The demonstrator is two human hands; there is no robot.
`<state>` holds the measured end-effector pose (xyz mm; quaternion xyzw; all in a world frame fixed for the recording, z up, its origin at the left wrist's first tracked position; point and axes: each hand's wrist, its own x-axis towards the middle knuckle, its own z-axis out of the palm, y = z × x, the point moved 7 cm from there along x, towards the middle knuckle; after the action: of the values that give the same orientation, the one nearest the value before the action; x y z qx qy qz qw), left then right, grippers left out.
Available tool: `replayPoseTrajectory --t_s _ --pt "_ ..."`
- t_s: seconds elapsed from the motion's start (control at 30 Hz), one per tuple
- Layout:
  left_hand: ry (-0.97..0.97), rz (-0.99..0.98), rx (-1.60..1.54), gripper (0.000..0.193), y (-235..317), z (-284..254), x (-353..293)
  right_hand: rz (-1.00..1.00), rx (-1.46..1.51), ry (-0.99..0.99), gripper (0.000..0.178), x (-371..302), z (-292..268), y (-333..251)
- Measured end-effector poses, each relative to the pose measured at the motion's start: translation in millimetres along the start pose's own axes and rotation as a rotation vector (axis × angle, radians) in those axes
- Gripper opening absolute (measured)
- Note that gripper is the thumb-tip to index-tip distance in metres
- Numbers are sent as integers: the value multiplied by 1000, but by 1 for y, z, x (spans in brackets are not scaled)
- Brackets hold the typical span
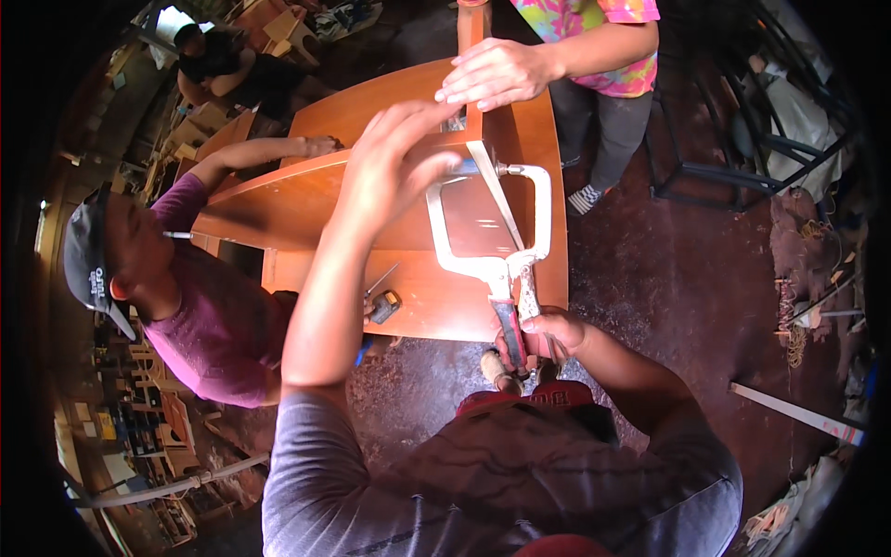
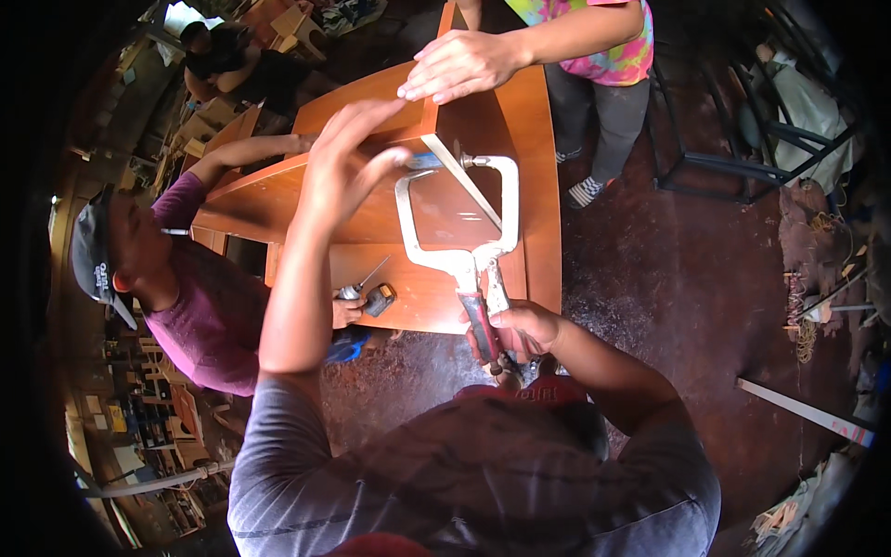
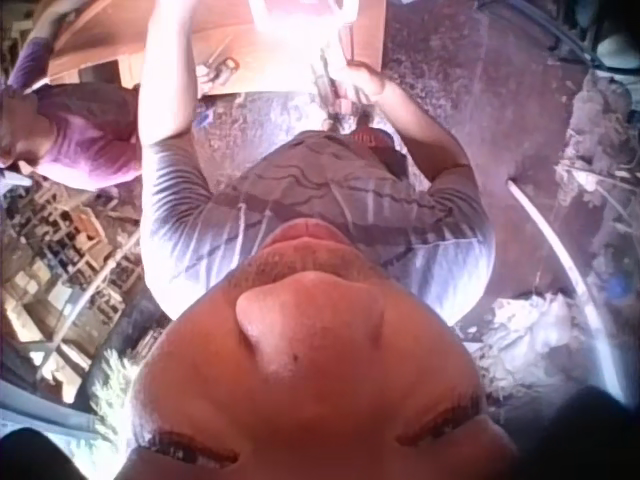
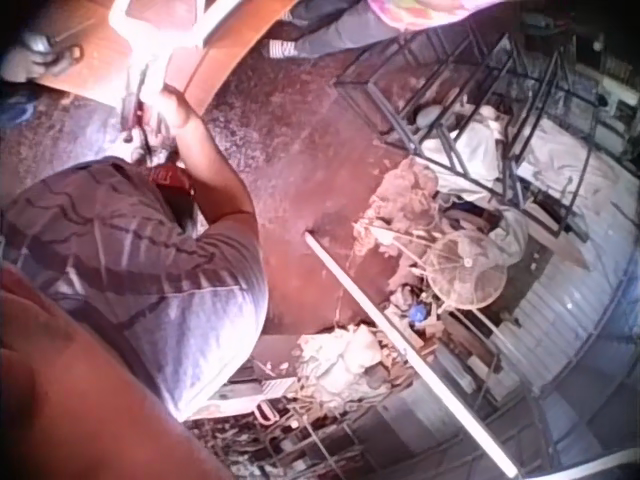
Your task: The person assembles wooden furniture parts by clamping two boards together and securing them with a drill, while other people assist in holding the structure.
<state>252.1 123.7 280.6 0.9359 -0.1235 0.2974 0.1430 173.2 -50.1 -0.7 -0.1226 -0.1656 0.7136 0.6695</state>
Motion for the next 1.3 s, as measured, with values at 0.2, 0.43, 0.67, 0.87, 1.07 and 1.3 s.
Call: replayPoseTrajectory --t_s 0.2,0.43,0.67,0.87,1.07,1.3 --pt "-172 21 -97 40 -22 39 1 25 20 -18 50 0 2 2" --pt "-200 2 -156 31 -25 42 5 46 27 -13 49 -1 2 -1" --pt "-184 -44 -209 30 -24 42 5 16 20 19 42 4 4 2" --pt "-126 -14 -192 27 -29 41 5 -6 -25 98 40 7 4 -1" --pt "-151 128 -115 30 -23 39 2 -1 -43 106 41 9 6 1" --pt "-125 76 -124 29 -31 41 -4 -22 -67 93 44 17 7 3"
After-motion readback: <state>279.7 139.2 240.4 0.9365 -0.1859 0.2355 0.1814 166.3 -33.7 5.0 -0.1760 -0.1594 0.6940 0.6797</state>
